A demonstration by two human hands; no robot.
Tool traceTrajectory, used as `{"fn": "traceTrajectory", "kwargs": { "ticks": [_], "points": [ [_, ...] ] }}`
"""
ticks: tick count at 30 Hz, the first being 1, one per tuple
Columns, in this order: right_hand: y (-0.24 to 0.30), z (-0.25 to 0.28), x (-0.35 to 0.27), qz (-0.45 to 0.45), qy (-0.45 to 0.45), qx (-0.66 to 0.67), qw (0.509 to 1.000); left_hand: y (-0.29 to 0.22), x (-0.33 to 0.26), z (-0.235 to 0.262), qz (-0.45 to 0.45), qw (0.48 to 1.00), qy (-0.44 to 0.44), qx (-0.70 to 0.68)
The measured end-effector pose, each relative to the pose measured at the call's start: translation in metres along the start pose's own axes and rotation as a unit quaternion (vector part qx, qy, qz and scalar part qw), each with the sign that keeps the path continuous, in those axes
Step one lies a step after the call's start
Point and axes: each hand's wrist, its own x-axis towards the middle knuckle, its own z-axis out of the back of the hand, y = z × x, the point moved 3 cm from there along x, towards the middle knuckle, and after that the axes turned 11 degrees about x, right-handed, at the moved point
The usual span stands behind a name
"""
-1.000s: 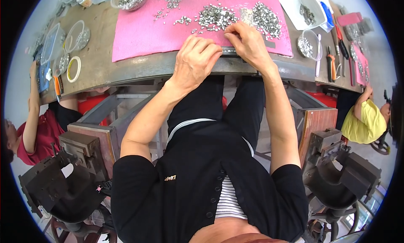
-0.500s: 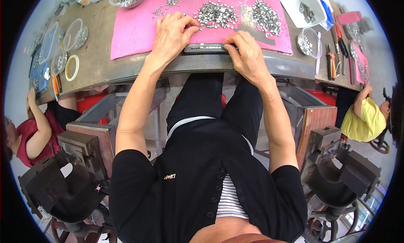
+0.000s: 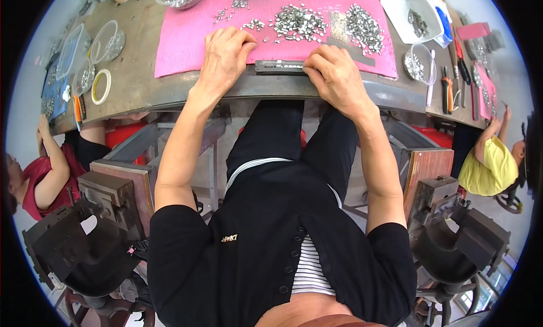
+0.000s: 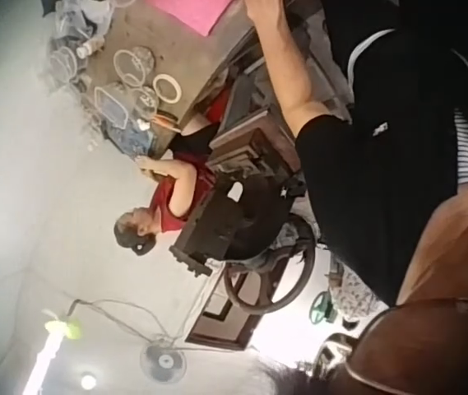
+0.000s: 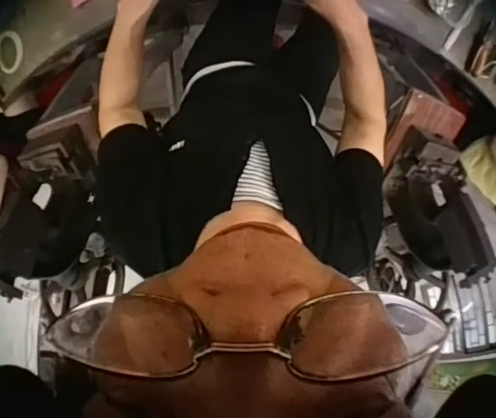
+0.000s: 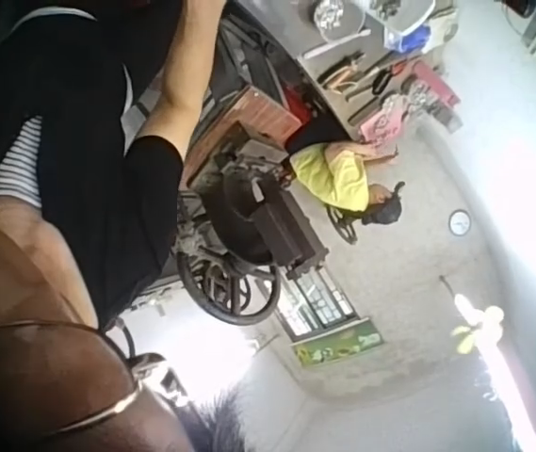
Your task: Assembling small metal components by placing them into a jig and processing them with a hand-operated press.
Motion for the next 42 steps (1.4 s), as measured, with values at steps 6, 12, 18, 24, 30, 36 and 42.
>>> {"fn": "traceTrajectory", "kwargs": {
  "ticks": [6,12,18,24,30,36,42],
  "points": [
    [-0.01,-0.003,0.015,-0.025,-0.01,0.037,0.999,0.0,-0.003,0.001,0.002,0.999,-0.027,0.025],
    [-0.033,-0.044,0.053,-0.026,-0.037,0.014,0.999,0.0,-0.003,0.005,0.009,0.999,-0.003,0.031],
    [-0.029,-0.01,0.045,-0.122,0.002,0.081,0.989,-0.002,-0.003,0.009,0.021,0.999,0.014,-0.019],
    [-0.045,0.006,0.021,-0.215,0.005,0.102,0.971,-0.052,0.003,0.004,0.077,0.972,0.054,-0.216],
    [-0.049,0.007,0.016,-0.175,-0.005,0.103,0.979,-0.083,0.007,-0.012,0.0,0.977,0.0,-0.213],
    [-0.051,0.004,0.017,-0.185,-0.003,0.099,0.978,-0.089,0.006,-0.018,-0.025,0.985,-0.014,-0.168],
    [-0.055,-0.001,0.016,-0.157,-0.007,0.089,0.984,-0.093,0.003,-0.017,-0.049,0.992,-0.036,-0.114]
  ]
}}
